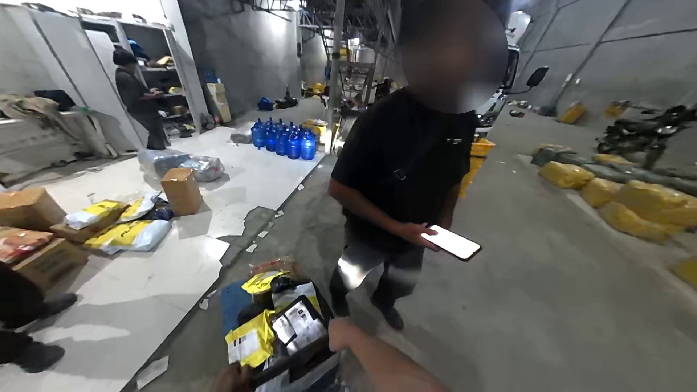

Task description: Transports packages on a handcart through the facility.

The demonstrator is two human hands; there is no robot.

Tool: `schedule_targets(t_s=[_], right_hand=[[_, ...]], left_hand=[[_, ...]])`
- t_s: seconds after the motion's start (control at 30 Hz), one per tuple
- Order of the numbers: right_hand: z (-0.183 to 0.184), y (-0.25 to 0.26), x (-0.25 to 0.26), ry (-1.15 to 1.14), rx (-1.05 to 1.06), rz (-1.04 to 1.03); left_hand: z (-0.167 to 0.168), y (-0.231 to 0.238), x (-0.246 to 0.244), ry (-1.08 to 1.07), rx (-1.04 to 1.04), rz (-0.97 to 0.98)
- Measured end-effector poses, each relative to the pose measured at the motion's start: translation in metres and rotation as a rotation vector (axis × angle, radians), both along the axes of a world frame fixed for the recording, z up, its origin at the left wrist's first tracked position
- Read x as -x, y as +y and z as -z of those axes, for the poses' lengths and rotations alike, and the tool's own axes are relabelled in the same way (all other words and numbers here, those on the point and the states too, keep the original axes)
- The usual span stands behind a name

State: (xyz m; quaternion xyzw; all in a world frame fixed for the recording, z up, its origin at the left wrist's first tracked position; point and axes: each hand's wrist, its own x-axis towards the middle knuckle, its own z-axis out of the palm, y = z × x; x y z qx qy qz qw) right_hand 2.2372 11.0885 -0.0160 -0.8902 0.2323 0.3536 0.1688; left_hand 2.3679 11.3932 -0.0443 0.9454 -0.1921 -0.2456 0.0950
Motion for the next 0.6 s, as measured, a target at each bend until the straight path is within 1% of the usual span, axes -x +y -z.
schedule_targets(t_s=[0.1,0.23,0.37,0.47,0.6], right_hand=[[0.004,-0.005,-0.023,0.025,-0.016,0.017],[0.017,-0.020,-0.055,0.085,-0.034,0.058],[0.014,-0.025,-0.086,0.171,-0.055,0.033],[0.014,-0.039,-0.114,0.165,-0.075,0.047],[0.029,-0.062,-0.156,0.134,-0.066,0.077]], left_hand=[[0.007,-0.008,-0.034,0.046,-0.021,0.028],[-0.001,-0.026,-0.073,0.052,-0.030,0.077],[0.001,-0.039,-0.114,0.083,-0.037,0.075],[0.001,-0.057,-0.151,0.103,-0.015,0.092],[0.005,-0.081,-0.204,0.186,0.028,0.103]])
